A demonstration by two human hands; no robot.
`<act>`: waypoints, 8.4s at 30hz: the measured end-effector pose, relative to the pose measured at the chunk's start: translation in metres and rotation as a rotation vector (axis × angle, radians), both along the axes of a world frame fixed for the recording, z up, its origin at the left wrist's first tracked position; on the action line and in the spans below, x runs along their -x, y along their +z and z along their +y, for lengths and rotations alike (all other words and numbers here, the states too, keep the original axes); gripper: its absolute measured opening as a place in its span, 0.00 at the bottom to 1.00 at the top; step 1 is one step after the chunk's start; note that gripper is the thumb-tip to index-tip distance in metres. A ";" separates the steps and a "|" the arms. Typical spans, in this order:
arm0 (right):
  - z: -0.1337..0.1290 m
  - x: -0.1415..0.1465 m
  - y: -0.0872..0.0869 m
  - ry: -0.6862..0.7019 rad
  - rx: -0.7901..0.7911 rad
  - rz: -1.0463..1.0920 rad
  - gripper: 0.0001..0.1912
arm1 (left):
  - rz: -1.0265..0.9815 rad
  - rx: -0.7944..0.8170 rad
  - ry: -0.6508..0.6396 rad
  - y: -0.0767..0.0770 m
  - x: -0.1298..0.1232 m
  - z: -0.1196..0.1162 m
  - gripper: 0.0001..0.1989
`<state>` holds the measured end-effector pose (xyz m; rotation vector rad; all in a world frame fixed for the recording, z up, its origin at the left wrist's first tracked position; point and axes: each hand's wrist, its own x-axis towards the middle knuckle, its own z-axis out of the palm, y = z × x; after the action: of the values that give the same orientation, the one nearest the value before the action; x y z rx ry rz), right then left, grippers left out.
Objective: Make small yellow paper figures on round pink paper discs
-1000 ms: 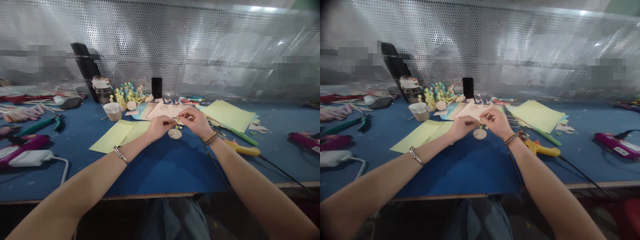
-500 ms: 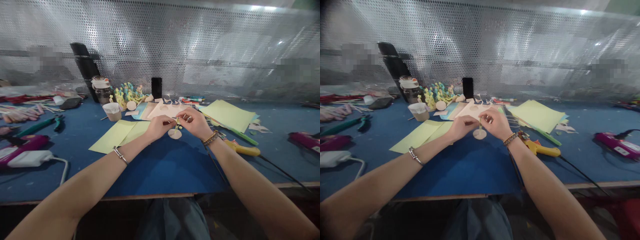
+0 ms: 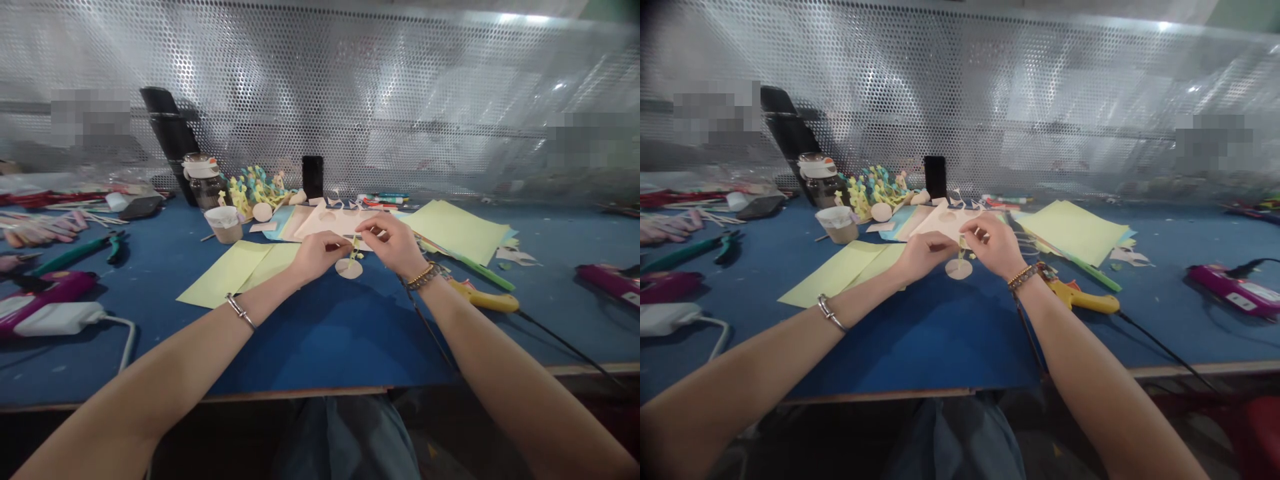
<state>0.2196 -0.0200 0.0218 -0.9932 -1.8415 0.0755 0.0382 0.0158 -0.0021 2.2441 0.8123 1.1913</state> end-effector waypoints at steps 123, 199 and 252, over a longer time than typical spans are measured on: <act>0.006 -0.003 -0.002 0.076 0.280 -0.038 0.04 | -0.047 -0.447 0.168 0.008 0.006 -0.008 0.10; 0.004 -0.019 0.004 0.100 0.428 -0.090 0.14 | 0.282 -0.125 0.067 -0.010 0.006 0.000 0.07; 0.007 -0.008 -0.002 0.198 0.465 -0.037 0.12 | 0.084 0.079 -0.048 -0.010 0.004 0.004 0.05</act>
<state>0.2280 -0.0130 0.0201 -1.1237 -1.9970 0.6322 0.0340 0.0199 -0.0118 2.2489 0.8181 1.0318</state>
